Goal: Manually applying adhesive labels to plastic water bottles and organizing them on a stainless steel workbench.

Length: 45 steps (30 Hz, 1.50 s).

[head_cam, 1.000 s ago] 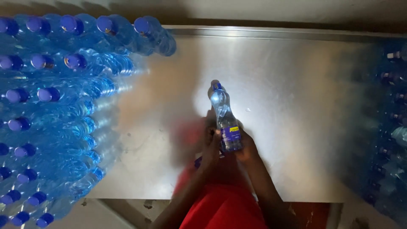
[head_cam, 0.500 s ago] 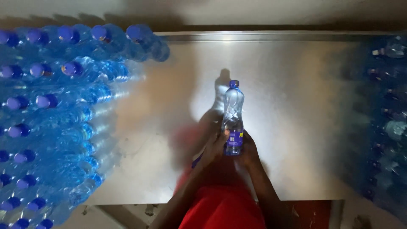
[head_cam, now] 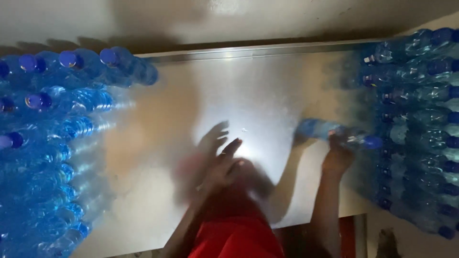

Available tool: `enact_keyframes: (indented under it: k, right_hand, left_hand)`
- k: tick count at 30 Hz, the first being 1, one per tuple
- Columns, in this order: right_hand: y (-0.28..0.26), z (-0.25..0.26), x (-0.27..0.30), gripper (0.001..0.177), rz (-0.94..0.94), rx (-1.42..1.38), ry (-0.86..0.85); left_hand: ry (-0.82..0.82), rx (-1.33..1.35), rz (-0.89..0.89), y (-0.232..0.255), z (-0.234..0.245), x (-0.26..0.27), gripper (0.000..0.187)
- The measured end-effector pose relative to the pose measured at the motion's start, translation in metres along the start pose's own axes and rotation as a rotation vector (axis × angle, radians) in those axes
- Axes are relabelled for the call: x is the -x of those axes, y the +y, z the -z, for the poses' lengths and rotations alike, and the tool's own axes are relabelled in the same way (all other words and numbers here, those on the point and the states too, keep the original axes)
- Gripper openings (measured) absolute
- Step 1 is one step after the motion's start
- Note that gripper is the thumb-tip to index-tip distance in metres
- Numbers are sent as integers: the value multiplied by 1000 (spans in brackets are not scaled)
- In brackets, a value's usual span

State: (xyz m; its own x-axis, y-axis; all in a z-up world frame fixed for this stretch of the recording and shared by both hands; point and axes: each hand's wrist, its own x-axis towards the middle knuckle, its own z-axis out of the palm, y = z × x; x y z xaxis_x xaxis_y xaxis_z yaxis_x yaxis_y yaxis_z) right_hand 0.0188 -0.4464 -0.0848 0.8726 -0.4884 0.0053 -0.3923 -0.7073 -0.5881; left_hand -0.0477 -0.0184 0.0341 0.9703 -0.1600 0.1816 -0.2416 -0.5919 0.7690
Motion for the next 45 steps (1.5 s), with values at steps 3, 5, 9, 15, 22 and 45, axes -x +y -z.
enact_keyframes:
  k: [3,5,9,15,22,45]
  right_hand:
    - [158,-28,-122,71,-247,-261,333]
    - [95,-9,-142,81,-322,-247,408]
    - [80,1,-200,96,-270,-423,507]
    - [76,-1,-234,90,-128,71,454]
    - [174,-108,-144,26,325,87,-75]
    - [-171,27,260,8,248,-369,-1022]
  left_hand:
    - [-107,253,422,-19,12,41,61]
    - [-104,305,553,-56,-20,95,55]
    - [-139,333,982,-58,-14,131,44]
    - [-122,306,1024,-47,-13,148,32]
    - [119,-60,628,-74,-57,198,31]
    - [-19,495,579,37,52,157,29]
